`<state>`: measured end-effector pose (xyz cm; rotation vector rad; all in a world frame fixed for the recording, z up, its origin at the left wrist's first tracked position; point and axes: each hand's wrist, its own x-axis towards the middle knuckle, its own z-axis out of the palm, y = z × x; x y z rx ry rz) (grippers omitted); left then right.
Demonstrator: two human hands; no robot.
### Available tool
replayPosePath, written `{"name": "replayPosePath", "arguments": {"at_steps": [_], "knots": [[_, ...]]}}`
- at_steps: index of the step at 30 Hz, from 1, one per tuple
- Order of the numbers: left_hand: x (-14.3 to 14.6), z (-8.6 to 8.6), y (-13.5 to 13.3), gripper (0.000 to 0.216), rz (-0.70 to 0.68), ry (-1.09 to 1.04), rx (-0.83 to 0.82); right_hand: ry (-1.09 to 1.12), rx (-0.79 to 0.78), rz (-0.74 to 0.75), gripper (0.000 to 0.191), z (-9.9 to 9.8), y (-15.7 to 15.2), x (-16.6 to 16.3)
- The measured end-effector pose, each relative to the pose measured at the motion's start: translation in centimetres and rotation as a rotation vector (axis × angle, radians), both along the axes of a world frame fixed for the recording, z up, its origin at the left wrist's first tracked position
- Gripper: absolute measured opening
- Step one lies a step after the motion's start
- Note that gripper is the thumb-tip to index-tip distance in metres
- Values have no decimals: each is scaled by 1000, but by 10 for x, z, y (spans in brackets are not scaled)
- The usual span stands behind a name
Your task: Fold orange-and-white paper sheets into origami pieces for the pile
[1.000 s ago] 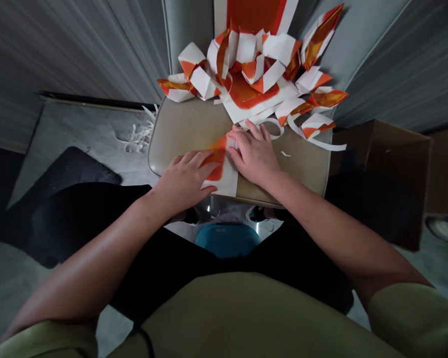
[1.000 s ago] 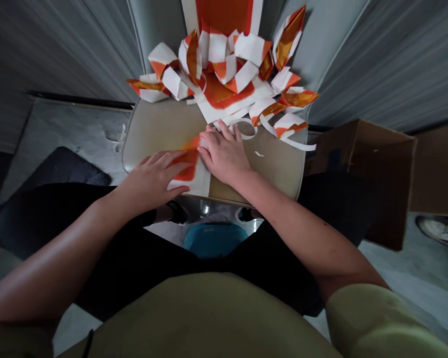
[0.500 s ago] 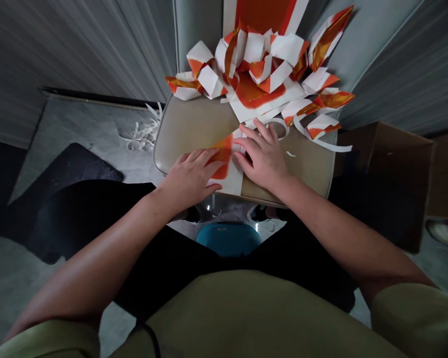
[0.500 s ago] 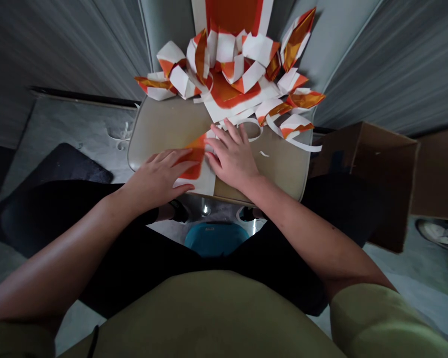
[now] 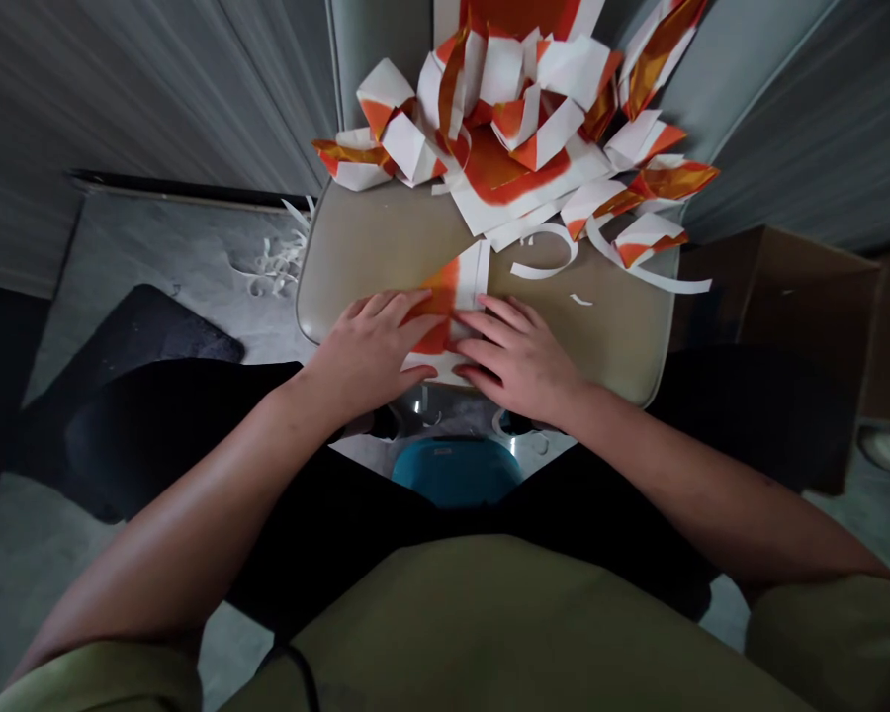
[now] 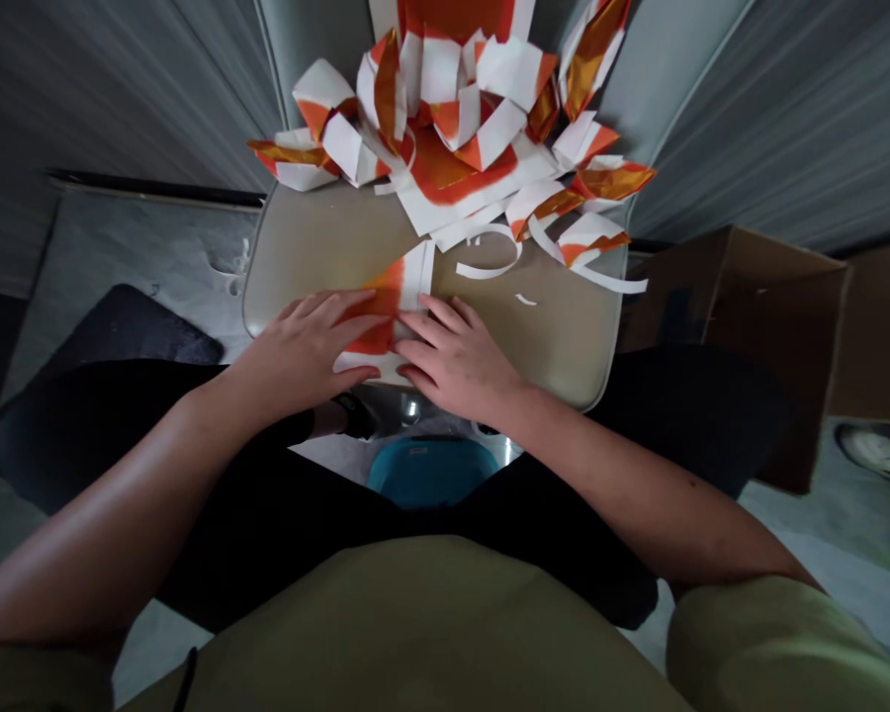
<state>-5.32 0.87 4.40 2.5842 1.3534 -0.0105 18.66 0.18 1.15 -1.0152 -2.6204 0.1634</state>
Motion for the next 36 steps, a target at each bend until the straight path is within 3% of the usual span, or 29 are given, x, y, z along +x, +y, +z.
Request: {"name": "replayPosePath", "arguments": {"at_steps": [10,17,28,36], "knots": [[-1,-2,0,53,-19,4,61,4,-19,50,24,8,1,4],[4,-9,-2,39,3,-32,150,-136,-60,115,39,17,-14,3],[5,-10,-4,42,11,-51,161,-102,19,97,16,20,-1,11],[4,-10,-4,44,-1,-42,164,-100,83,139,21,12,-6,13]]}}
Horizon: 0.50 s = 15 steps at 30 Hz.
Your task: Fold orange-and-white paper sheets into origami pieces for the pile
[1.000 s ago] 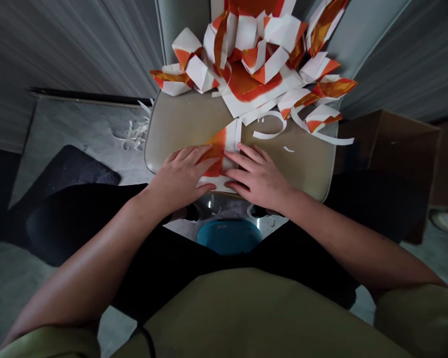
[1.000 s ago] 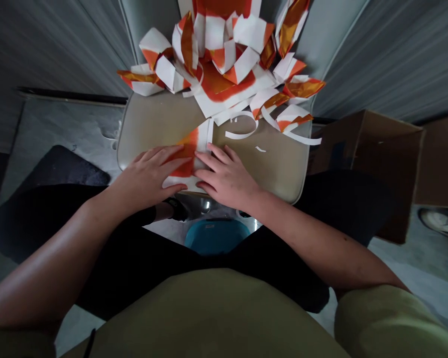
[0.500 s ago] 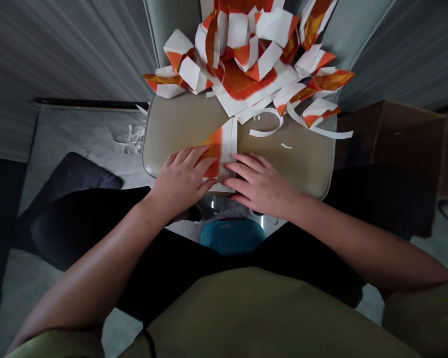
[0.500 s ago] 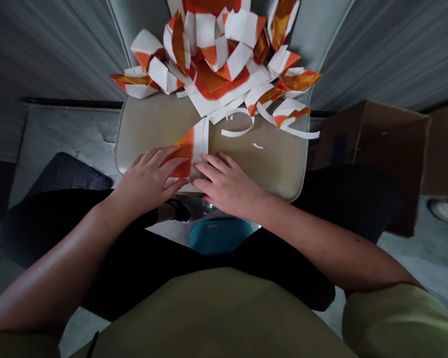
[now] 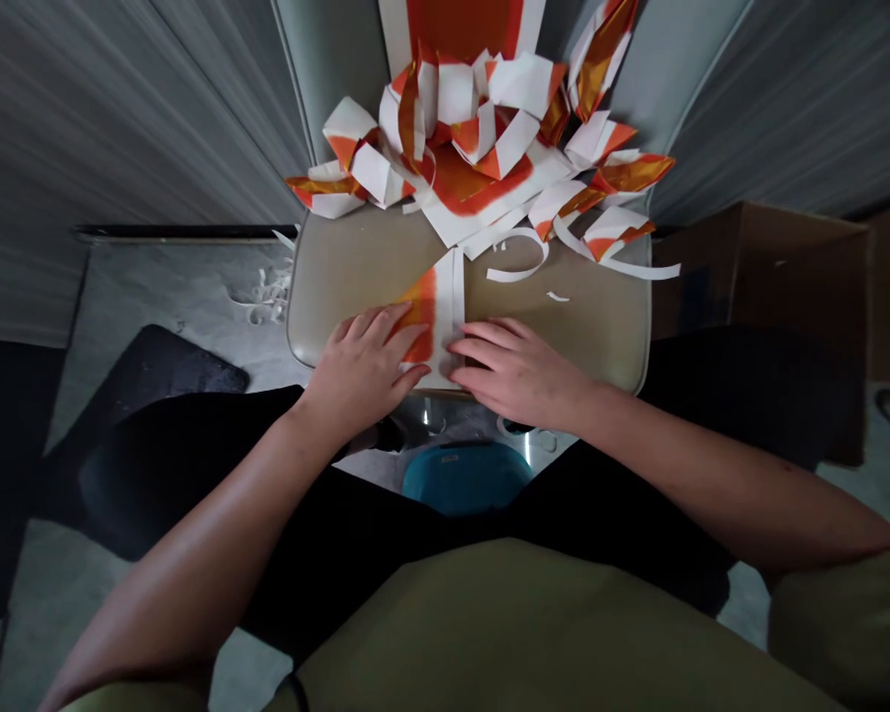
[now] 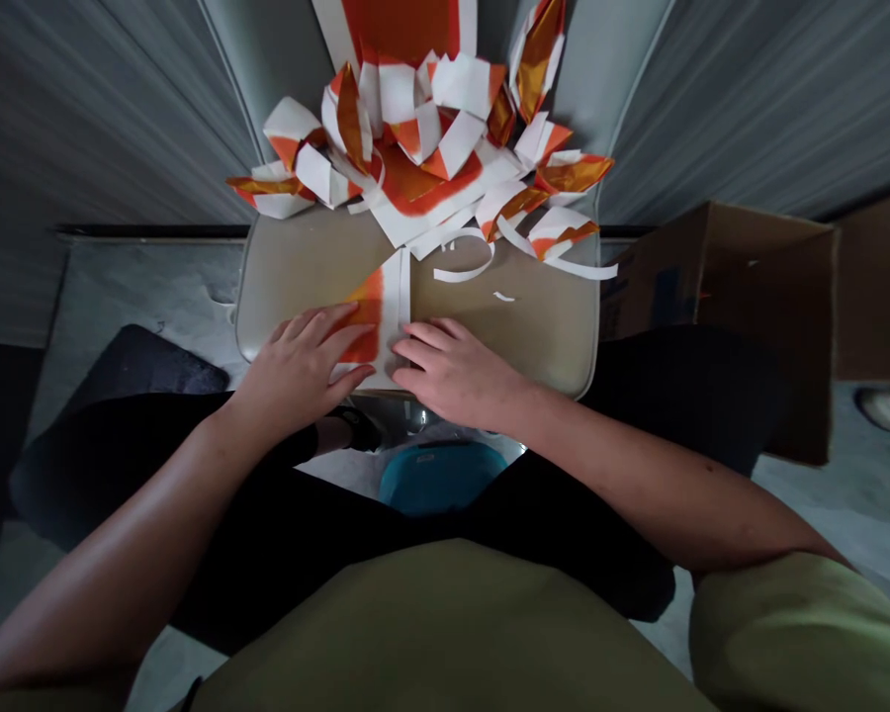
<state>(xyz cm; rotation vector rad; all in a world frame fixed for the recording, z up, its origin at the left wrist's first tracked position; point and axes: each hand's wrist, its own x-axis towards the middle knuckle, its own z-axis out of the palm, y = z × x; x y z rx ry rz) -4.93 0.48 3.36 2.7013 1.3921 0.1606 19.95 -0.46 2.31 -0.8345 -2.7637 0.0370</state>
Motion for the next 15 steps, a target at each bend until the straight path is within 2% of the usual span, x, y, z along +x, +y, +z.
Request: {"name": "replayPosePath", "arguments": {"at_steps": [7,15], "knots": [[0,2,0,42,-6,6,-15,72,89,8,17,-12,-8,0],[4,4,-2,41,7,29,-5,117,78,12,17,-14,-8,-2]]}}
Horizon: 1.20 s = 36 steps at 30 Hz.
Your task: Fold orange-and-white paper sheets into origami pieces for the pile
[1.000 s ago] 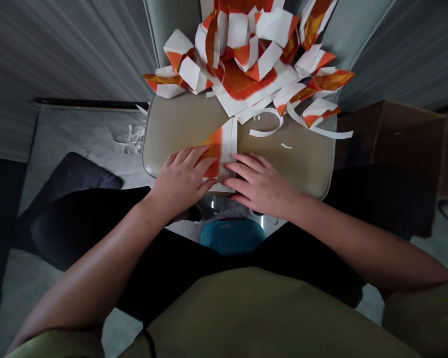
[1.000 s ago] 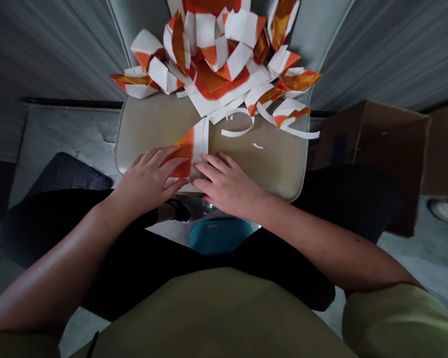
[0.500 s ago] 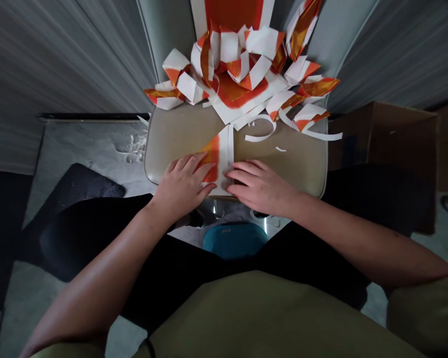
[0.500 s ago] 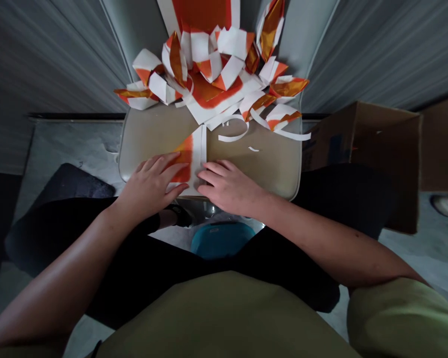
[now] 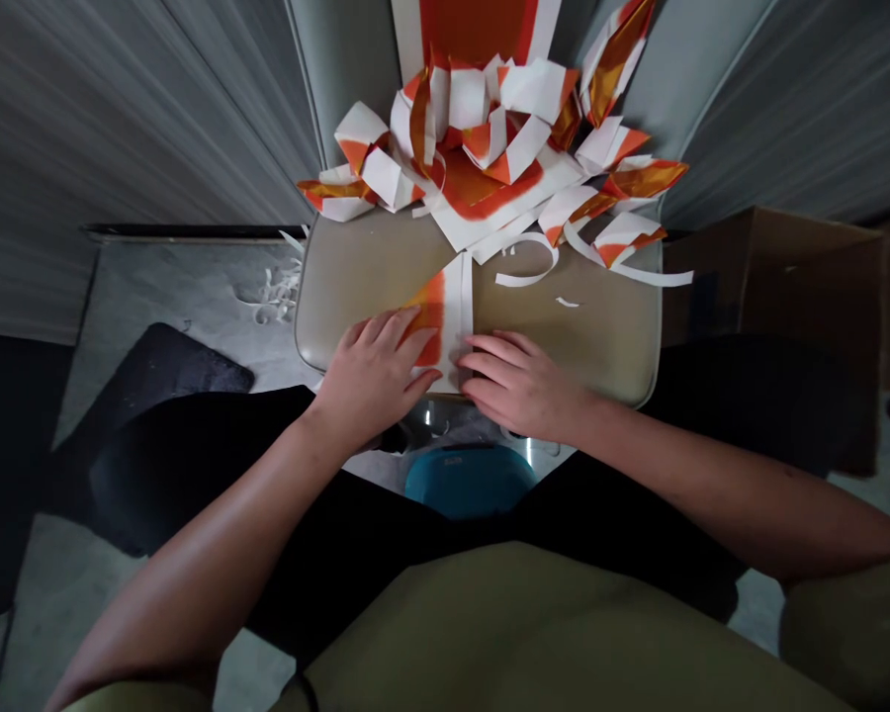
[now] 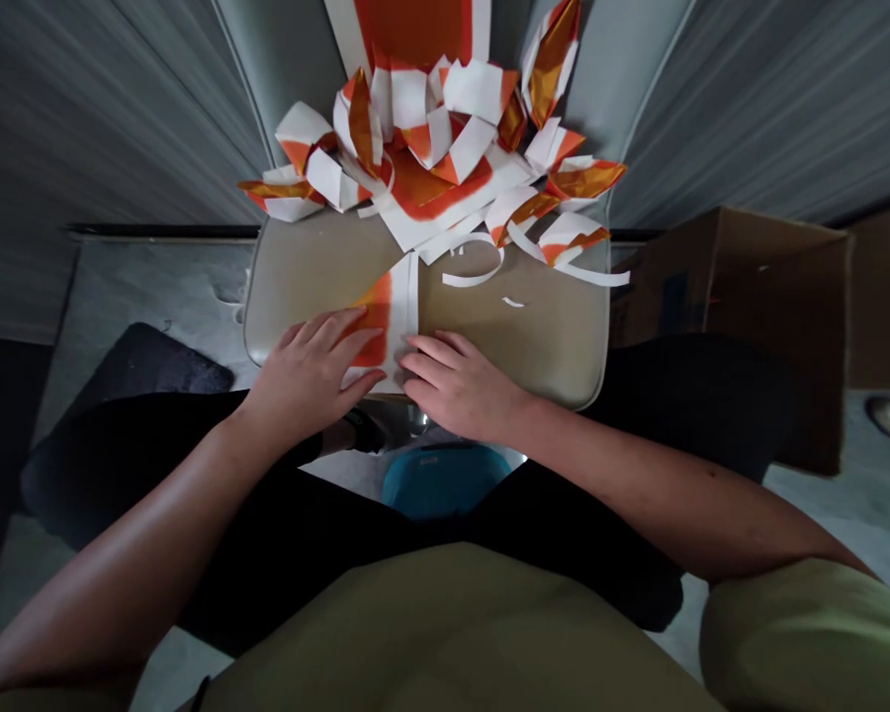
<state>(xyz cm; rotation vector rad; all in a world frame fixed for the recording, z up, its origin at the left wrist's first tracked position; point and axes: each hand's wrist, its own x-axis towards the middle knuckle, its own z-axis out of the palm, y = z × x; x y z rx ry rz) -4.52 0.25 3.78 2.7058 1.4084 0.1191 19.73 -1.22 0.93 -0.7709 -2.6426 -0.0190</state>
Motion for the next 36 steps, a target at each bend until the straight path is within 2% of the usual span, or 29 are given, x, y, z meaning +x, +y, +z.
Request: {"name": "replayPosePath", "arguments": {"at_steps": [8,20,29,36], "knots": [[8,-4,-5,57,25,3,32,72,-40,-41,17,-2,0,-2],[9,-6,-8,58,44,-26,12,13,-54,-40,18,4,4,-1],[9,-4,-8,54,46,-41,-11,19,24,38,15,0,11,6],[9,-3,-7,55,49,-31,-18,-7,57,44,17,5,17,11]]}}
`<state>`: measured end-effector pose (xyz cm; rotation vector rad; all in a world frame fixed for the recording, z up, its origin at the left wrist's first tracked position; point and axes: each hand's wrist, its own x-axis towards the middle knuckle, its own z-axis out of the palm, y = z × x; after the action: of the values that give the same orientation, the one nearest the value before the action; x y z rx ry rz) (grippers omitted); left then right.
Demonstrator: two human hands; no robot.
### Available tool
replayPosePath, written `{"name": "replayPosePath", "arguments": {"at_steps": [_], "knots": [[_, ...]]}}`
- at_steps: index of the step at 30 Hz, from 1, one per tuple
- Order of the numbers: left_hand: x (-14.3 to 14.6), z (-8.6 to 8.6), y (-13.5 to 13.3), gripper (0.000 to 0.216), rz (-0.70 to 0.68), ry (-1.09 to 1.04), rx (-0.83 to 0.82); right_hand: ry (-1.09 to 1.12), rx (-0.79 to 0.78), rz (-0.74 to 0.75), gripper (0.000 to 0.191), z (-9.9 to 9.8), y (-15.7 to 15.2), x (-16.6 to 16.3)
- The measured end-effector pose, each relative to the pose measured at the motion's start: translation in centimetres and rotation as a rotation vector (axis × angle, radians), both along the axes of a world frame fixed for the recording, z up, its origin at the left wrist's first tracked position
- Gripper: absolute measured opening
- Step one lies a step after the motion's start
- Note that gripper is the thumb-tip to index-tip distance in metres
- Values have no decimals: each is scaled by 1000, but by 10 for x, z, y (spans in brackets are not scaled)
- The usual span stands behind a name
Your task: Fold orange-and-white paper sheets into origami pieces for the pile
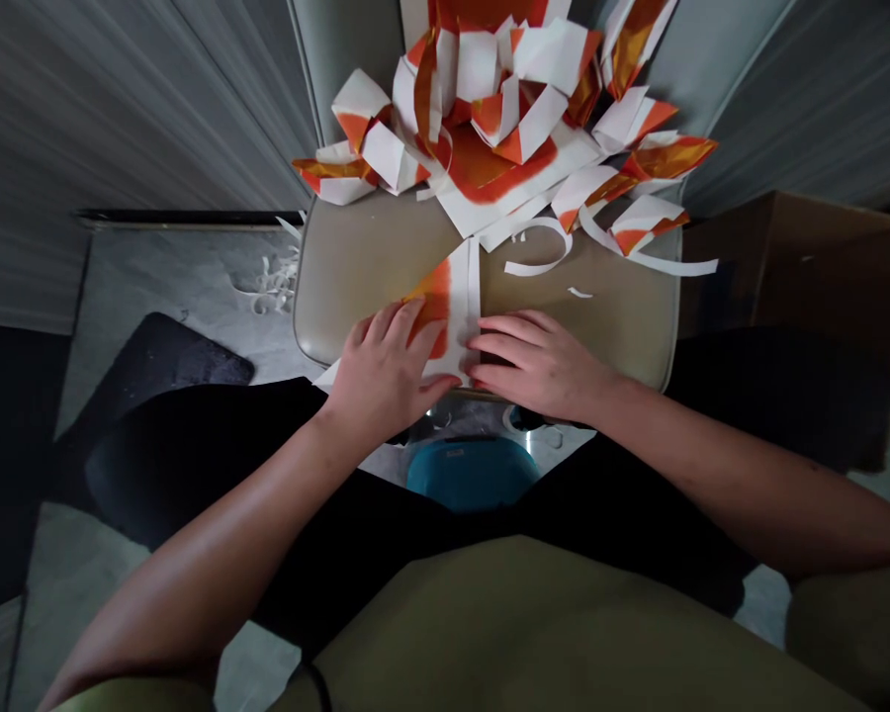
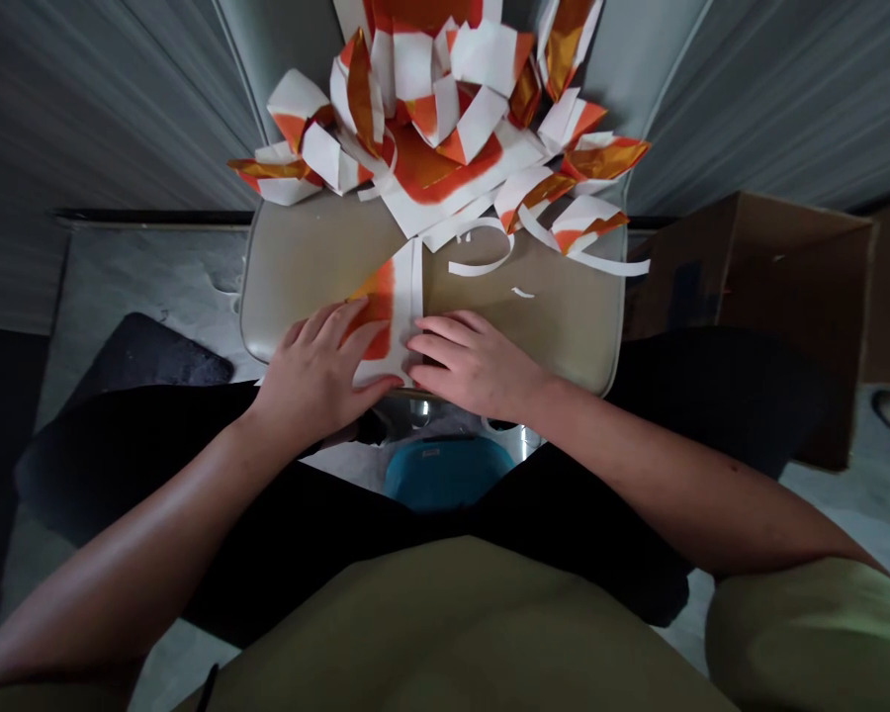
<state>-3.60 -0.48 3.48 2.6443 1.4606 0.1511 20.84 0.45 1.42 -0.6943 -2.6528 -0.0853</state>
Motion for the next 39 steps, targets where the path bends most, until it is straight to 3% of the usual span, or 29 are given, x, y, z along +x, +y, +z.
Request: {"name": "replayPosePath", "arguments": {"at_steps": [12,22,39], "knots": [[1,2,-1,54,2,28,-5,14,-40,31,20,-2,-4,-5],[3,-6,-3,60,16,-10,48,78,-66,-15,17,-4,-5,-8],[8,-1,-6,61,33,39,25,85,-102,-21,17,-6,-5,-9]]}}
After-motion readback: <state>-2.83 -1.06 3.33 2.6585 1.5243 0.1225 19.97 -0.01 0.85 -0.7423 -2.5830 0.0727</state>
